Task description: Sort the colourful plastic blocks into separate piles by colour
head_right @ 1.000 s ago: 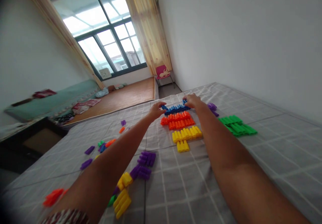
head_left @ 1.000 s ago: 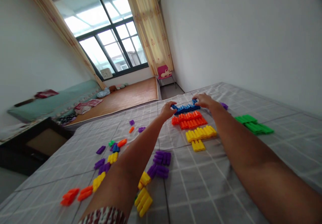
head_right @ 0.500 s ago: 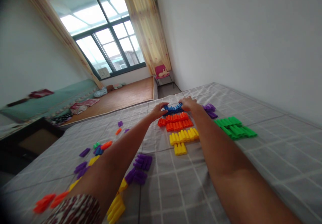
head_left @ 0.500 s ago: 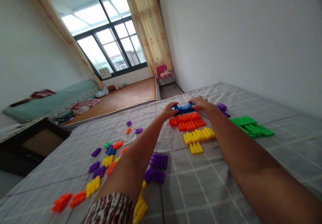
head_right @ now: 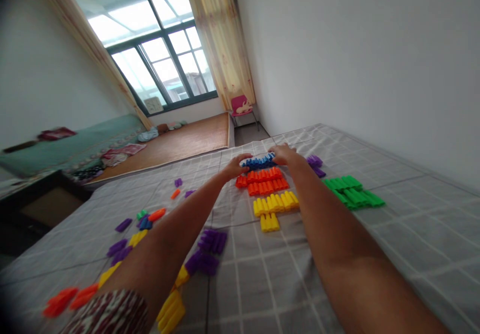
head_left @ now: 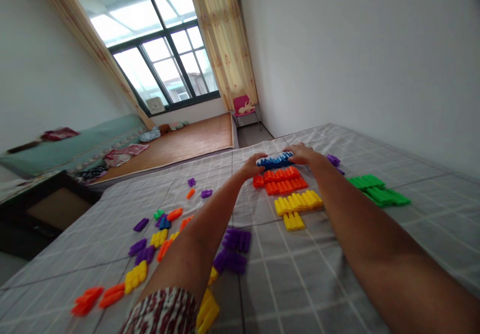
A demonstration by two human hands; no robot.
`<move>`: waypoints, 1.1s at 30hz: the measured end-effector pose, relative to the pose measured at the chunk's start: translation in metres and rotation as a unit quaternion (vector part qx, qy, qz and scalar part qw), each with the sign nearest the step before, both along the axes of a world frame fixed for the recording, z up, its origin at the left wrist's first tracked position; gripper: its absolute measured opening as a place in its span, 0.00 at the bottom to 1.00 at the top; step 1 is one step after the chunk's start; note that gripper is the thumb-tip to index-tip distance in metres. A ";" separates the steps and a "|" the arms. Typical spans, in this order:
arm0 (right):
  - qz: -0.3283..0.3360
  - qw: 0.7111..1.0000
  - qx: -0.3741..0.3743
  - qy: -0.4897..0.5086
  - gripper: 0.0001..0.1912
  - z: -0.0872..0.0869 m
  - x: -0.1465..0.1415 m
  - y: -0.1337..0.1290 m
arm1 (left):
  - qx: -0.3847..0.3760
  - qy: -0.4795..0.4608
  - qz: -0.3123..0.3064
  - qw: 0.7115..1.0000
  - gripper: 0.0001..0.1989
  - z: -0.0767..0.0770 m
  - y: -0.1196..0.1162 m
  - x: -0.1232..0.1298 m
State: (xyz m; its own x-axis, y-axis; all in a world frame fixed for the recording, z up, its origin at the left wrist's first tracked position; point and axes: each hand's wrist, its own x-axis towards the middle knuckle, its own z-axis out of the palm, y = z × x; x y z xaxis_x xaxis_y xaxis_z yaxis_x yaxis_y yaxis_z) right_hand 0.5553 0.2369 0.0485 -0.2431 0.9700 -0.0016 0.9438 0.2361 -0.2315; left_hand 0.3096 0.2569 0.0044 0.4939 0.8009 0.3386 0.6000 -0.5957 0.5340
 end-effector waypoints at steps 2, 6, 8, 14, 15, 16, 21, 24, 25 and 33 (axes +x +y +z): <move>0.002 1.000 0.003 0.003 0.31 0.002 0.001 -0.001 | 0.007 0.004 0.022 1.000 0.28 0.005 -0.004 -0.004; -0.018 0.999 0.035 0.007 0.30 0.008 0.000 -0.005 | 0.038 0.004 0.065 0.997 0.23 0.034 -0.034 -0.032; -0.019 0.998 0.067 0.008 0.28 0.016 -0.002 -0.010 | 0.052 -0.003 0.075 0.996 0.21 0.056 -0.064 -0.063; 0.093 0.975 0.201 0.024 0.21 0.062 -0.036 -0.048 | -0.024 0.003 0.202 0.979 0.24 0.102 -0.204 -0.196; 0.133 0.964 0.227 0.027 0.21 0.070 -0.049 -0.061 | -0.053 -0.010 0.231 0.971 0.25 0.103 -0.230 -0.217; 0.181 0.952 0.246 0.031 0.21 0.075 -0.065 -0.076 | -0.081 -0.025 0.251 0.964 0.27 0.101 -0.254 -0.236; 0.432 0.892 0.129 -0.013 0.19 0.067 -0.149 -0.156 | -0.182 -0.035 0.265 0.946 0.28 0.078 -0.346 -0.300; 0.448 0.889 0.040 -0.086 0.19 0.049 -0.179 -0.184 | -0.173 0.008 0.272 0.947 0.24 0.067 -0.370 -0.315; 0.436 0.893 0.029 -0.103 0.19 0.044 -0.183 -0.189 | -0.163 0.025 0.276 0.947 0.23 0.064 -0.372 -0.317; 0.387 0.907 -0.072 -0.147 0.25 0.022 -0.173 -0.196 | -0.061 0.098 0.270 0.956 0.19 0.041 -0.304 -0.293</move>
State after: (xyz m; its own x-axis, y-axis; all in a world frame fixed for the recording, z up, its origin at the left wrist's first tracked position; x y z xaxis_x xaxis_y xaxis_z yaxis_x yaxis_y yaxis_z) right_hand 0.3825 0.0414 0.0704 -0.8199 0.4934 -0.2904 0.5339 0.8420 -0.0767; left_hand 0.0161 -0.0472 0.0458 0.0420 0.9847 0.1691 0.8974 -0.1116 0.4268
